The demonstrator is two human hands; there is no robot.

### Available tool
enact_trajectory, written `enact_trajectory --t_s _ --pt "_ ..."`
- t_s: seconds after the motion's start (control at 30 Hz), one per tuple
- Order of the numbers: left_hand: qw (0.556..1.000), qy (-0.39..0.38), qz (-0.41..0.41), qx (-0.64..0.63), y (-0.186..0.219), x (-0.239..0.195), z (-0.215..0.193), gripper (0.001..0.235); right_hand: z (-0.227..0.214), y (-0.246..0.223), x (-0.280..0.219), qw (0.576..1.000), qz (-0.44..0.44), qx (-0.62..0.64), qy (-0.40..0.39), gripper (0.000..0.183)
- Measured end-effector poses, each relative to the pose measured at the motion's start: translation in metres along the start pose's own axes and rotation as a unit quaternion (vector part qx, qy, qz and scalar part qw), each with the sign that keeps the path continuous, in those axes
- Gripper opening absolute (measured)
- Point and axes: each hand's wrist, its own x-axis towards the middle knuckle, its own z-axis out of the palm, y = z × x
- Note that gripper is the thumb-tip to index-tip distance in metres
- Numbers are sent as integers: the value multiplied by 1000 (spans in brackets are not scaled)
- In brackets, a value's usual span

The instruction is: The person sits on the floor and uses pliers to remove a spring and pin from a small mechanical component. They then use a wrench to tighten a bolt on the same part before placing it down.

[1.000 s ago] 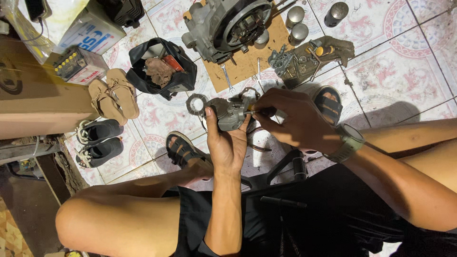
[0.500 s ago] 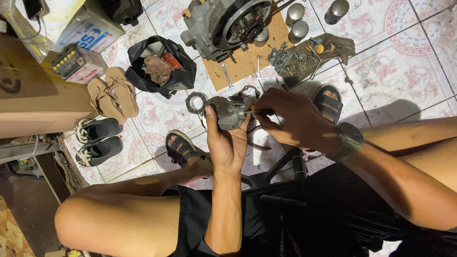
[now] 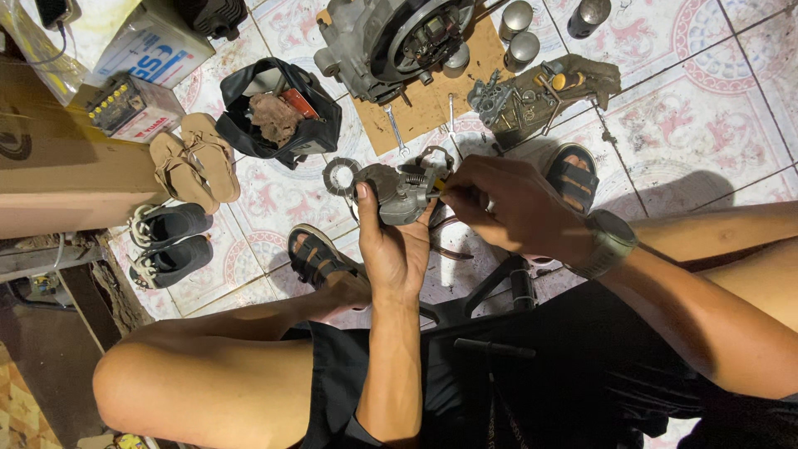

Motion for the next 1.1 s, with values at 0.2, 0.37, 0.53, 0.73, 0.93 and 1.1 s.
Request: enact_trajectory --t_s 0.2,0.37,0.53,0.73,0.93,1.1 --pt "1000 -15 2 -7 -1 -2 4 26 2 6 -2 998 49 37 -32 21" --pt "1000 -14 -4 -18 -4 7 -15 25 5 12 -5 995 49 57 -72 15" --pt "999 2 7 -36 -6 9 -25 23 6 12 -5 984 78 102 -123 29" --pt "998 4 17 -52 -7 17 -35 24 11 13 -5 981 60 135 -123 34" --pt "998 23 15 -48 -11 19 -33 24 12 22 -8 983 41 137 -115 28" --pt "997 39 14 -65 -13 23 -44 27 18 36 -18 965 104 198 -137 33"
